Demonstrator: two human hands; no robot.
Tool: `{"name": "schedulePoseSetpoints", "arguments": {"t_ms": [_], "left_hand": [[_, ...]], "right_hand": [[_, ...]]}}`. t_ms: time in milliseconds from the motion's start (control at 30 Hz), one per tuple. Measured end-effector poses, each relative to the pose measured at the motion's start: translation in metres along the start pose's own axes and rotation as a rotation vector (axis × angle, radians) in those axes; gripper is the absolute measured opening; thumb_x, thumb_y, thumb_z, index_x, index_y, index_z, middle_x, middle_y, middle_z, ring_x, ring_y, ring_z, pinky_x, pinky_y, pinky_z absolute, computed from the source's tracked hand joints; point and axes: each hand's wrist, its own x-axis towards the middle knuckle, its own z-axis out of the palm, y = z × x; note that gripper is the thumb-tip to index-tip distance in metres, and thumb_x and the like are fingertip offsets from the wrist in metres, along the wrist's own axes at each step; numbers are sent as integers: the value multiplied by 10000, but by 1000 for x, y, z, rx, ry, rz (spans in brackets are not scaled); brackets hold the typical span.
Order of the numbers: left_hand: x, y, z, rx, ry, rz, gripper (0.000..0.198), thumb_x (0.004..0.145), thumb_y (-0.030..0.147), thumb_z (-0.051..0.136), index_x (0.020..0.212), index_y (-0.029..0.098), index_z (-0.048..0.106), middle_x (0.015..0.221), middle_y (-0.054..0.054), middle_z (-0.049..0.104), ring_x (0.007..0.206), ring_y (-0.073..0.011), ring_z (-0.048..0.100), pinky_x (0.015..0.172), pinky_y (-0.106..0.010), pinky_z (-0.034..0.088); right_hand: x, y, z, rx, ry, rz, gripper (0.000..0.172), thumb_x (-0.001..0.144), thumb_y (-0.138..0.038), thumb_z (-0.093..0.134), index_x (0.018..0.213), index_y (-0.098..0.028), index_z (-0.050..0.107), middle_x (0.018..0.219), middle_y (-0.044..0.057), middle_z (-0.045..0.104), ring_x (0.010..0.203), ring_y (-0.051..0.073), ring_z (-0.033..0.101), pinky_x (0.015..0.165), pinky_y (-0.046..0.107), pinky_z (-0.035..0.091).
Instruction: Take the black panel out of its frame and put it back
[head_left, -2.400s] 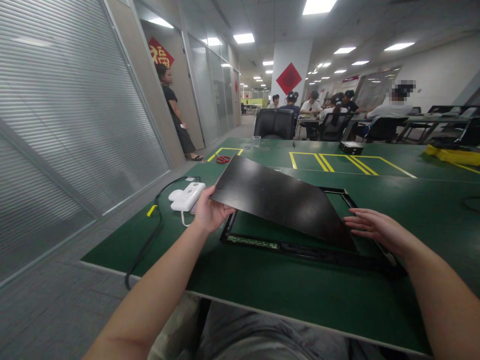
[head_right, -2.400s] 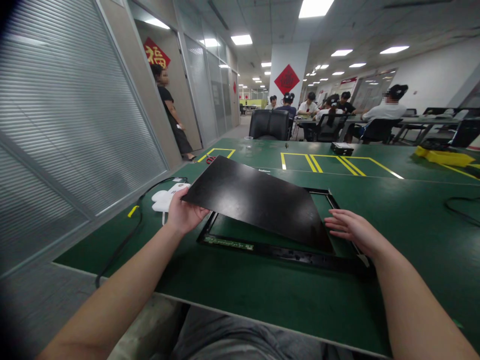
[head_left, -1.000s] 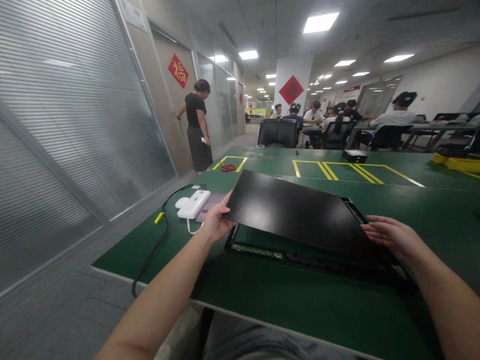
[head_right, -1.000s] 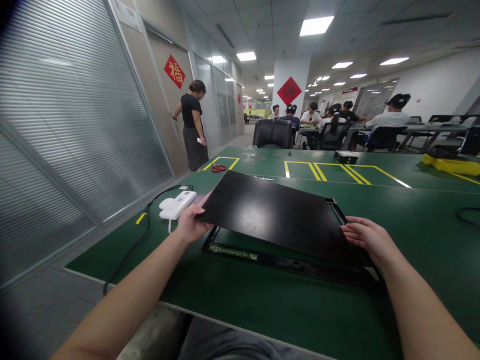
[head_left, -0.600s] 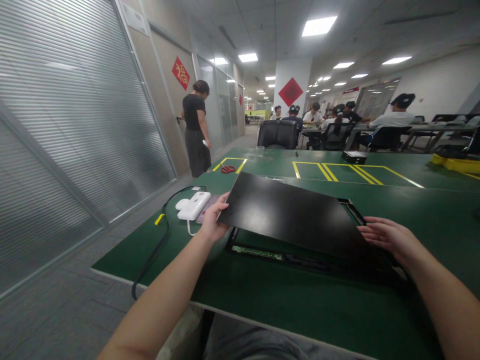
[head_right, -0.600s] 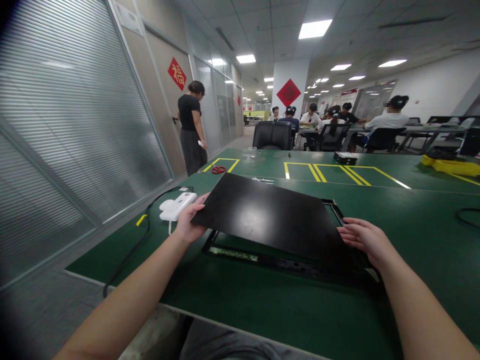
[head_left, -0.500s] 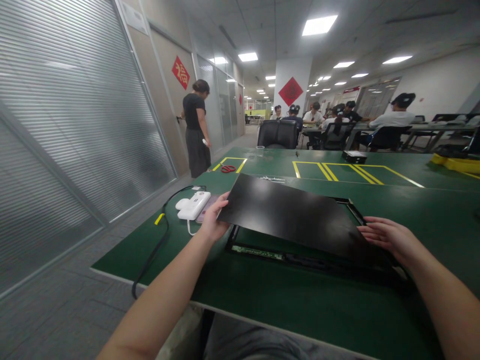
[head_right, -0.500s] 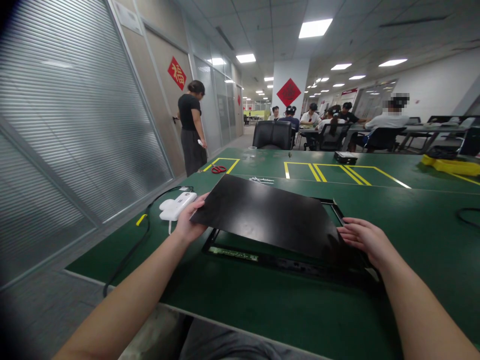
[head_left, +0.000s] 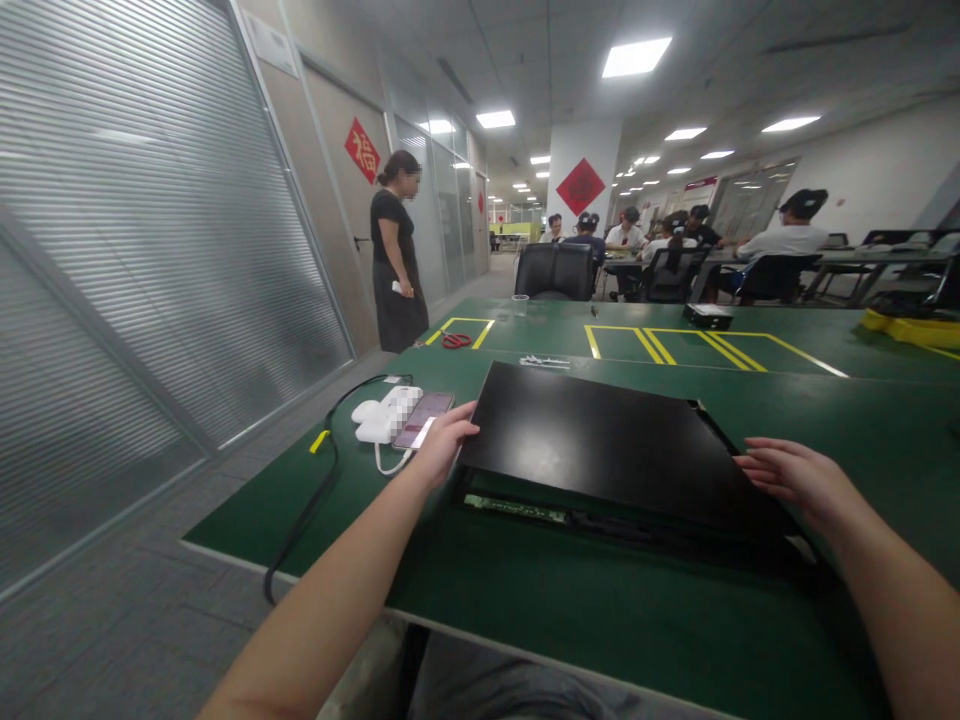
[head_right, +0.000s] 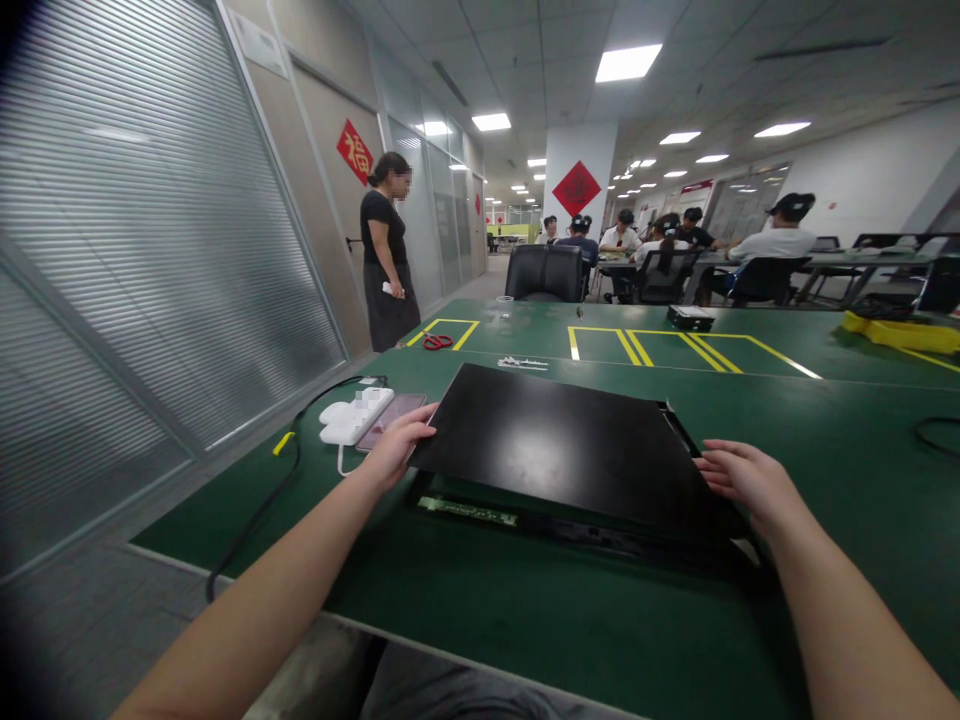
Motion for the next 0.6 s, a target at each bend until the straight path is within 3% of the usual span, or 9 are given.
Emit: {"name": "schedulePoseSetpoints", "arguments": {"t_ms": [300,600], "left_hand": [[5,-11,-10,129,-28,-54,418,572,49,636,936,173,799,907,-49,788,828,-244,717,723,-317,517],[7,-15,-11,163,-53,-23,420,588,56,671,962,199,800,955,-50,784,988,-295,695,824,-359,504]], "right_hand": [[0,1,-1,-40,23,-35,176,759,-160,643,921,-227,618,733,95,727,626,185,681,566,261,548],[-2,2,-1,-38,39,-36,127,771,-124,634,860,-214,638,703,72,702,611,153,658,553,227,530]]}}
